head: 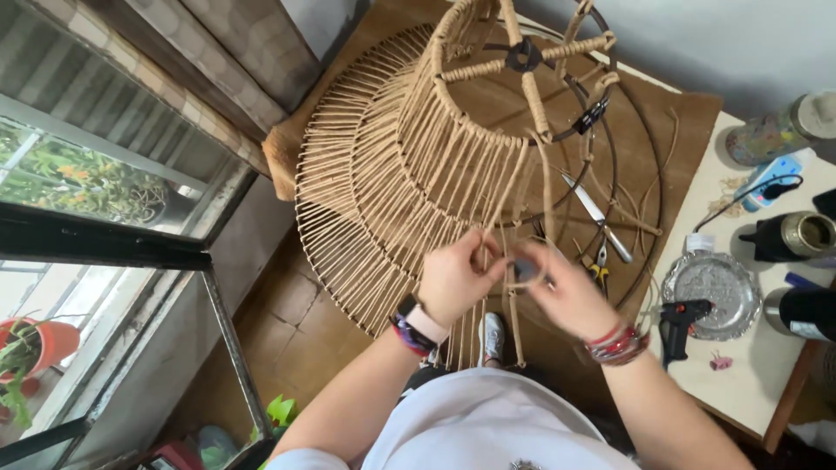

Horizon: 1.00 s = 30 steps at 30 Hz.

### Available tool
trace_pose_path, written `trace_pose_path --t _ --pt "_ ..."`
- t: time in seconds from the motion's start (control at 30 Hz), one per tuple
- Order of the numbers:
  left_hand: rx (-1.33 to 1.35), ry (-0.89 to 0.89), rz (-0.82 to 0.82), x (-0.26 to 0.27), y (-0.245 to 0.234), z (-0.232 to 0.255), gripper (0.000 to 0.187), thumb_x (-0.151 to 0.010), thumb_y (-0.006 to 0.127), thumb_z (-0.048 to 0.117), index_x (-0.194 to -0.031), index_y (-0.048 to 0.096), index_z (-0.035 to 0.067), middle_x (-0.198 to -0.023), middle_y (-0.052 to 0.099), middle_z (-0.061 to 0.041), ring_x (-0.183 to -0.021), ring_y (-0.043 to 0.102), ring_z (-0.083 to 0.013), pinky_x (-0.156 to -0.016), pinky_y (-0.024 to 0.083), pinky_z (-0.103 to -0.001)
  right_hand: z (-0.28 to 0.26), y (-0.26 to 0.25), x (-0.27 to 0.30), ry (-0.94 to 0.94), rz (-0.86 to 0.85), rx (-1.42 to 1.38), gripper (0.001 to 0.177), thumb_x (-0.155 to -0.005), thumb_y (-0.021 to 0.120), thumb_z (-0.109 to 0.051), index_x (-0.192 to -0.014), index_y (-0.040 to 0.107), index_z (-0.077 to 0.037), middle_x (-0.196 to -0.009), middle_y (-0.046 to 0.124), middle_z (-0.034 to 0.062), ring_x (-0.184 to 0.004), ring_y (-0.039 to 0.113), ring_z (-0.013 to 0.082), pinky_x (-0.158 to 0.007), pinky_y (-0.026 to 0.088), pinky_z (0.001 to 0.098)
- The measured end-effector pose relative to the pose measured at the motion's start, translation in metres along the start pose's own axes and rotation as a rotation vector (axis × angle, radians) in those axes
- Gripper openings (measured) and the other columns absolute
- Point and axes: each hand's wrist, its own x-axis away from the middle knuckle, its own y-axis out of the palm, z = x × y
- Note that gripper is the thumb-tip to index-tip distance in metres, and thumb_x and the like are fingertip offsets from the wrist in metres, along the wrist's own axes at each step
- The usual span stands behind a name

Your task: Weaving and securing rattan strips onto a lampshade frame using a stapler, glue gun, and pliers

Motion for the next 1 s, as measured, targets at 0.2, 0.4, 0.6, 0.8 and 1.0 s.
trace_pose_path --t 0.2,0.4,0.6,0.8,1.0 --pt "0.014 0.127 0.037 0.002 -0.003 0.021 0.009 -0.094 0.066 0.023 -0.101 0.063 0.019 -0.079 0.074 -0.005 -0.071 0.074 -0.033 -0.062 0.058 -0.045 -0.055 -0.022 0.018 0.017 0.139 -0.115 0.03 -0.089 0.054 0.002 -0.098 0.08 -0.011 -0.093 0.081 0.004 -0.094 0.075 0.0205 -0.09 0.056 0.0355" --pt "0.817 -0.214 -0.176 0.014 -0.007 0.019 0.029 -0.103 0.064 0.032 -0.082 0.072 0.015 -0.054 0.06 0.003 -0.052 0.054 -0.0077 -0.055 0.045 -0.02 0.013 0.028 0.03 0.515 -0.542 0.664 0.031 -0.099 0.05 -0.04 -0.116 0.072 -0.028 -0.092 0.078 0.0172 -0.097 0.075 0.0411 -0.091 0.059 0.0554" --pt "-0.343 0.25 0.191 0.003 0.012 -0.007 0.039 -0.078 0.078 0.045 -0.099 0.054 0.023 -0.068 0.064 -0.002 -0.064 0.073 -0.0245 -0.061 0.058 -0.036 -0.083 -0.023 0.003 -0.207 0.191 -0.706 0.053 -0.107 0.032 -0.024 -0.146 0.037 0.011 -0.062 0.061 0.0131 -0.047 0.059 0.0169 -0.042 0.047 0.0263" --pt "0.522 0.196 -0.009 0.028 -0.032 0.029 0.026 -0.106 0.045 0.021 -0.091 0.066 0.015 -0.066 0.069 -0.003 -0.057 0.067 -0.0265 -0.058 0.054 -0.032 -0.038 -0.025 -0.009 -0.187 0.395 0.2 0.034 -0.09 0.066 -0.001 -0.121 0.075 -0.009 -0.08 0.07 0.006 -0.054 0.059 0.0179 -0.054 0.05 0.0299" --pt "0.954 0.165 -0.083 0.022 -0.075 0.011 0.041 -0.109 0.043 0.027 -0.082 0.066 0.006 -0.059 0.059 -0.004 -0.054 0.049 -0.0088 -0.052 0.043 -0.022 -0.061 -0.027 -0.086 -0.521 0.476 0.872 0.056 -0.102 0.054 -0.019 -0.153 0.051 0.004 -0.157 0.046 0.0243 -0.144 0.046 0.0389 -0.118 0.025 0.0542"
